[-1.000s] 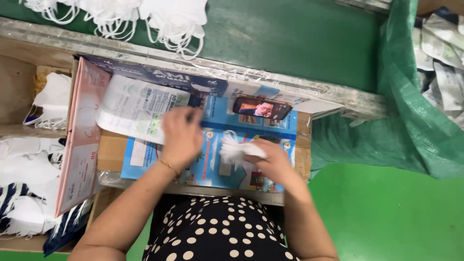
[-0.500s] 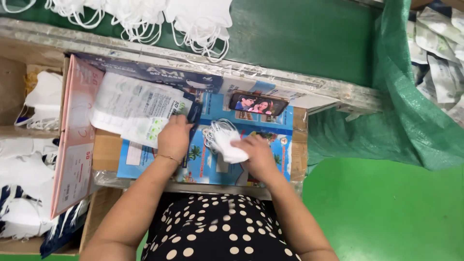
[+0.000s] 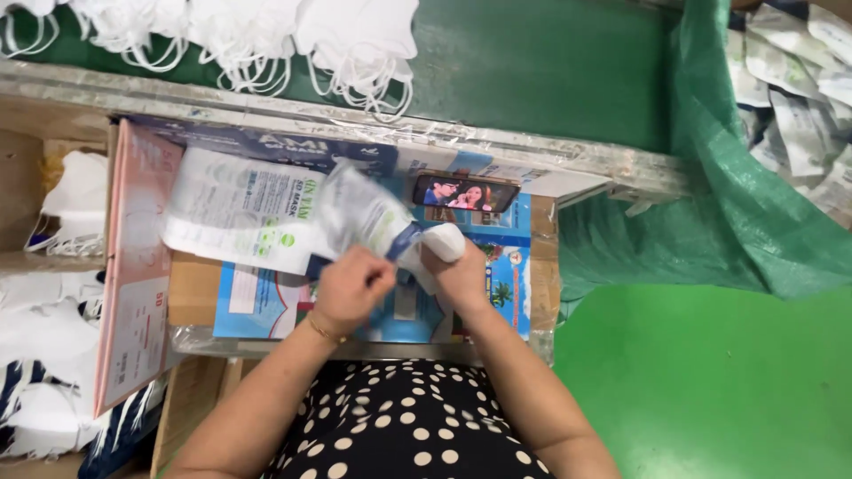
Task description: Picking up face masks and placing them into individual plastic packaging sleeves.
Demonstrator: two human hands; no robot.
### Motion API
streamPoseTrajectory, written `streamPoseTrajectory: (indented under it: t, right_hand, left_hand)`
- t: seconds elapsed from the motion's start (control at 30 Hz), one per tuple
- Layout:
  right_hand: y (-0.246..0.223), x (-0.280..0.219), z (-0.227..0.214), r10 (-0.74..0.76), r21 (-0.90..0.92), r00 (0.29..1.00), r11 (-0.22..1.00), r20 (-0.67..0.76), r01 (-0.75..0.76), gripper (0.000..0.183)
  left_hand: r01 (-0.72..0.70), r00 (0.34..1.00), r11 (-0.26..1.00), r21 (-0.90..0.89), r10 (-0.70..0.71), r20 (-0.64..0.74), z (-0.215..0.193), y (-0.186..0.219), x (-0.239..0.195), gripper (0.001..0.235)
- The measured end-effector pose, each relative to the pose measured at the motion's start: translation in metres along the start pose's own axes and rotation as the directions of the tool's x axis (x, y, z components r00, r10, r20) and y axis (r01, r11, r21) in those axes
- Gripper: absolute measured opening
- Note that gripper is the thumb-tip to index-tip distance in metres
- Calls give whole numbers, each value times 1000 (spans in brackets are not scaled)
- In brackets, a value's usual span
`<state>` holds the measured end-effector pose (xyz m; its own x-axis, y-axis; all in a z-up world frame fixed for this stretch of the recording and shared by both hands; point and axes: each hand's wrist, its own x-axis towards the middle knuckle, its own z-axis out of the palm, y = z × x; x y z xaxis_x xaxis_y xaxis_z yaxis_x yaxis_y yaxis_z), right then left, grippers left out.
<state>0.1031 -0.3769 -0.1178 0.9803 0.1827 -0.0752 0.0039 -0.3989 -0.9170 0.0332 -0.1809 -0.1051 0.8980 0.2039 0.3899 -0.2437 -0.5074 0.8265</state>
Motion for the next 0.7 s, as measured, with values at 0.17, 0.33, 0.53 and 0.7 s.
streamPoseTrajectory:
  t: [0.17,0.33,0.53,0.7]
  right_hand:
    - [21,-12,-7,10,235,870,961,492,-144,22]
    - [-4,-27,-15,24,116,880,989,474,-89,25]
    - [-8,-26,-34,36,290,841,930,540,-226,39]
    - [-35,-30,-30,-34,-216,727,944,686,248,47]
  left_hand:
    - [602,798,578,-550,-432,420,20,-26,-16,18]
    - [-89,983,990,-111,105,150,-33,36,47,29]
    - [16,963,999,-36,-5,271,-33,22,50,11]
    - [-268,897,963,-26,260,357,-27,58,45,15]
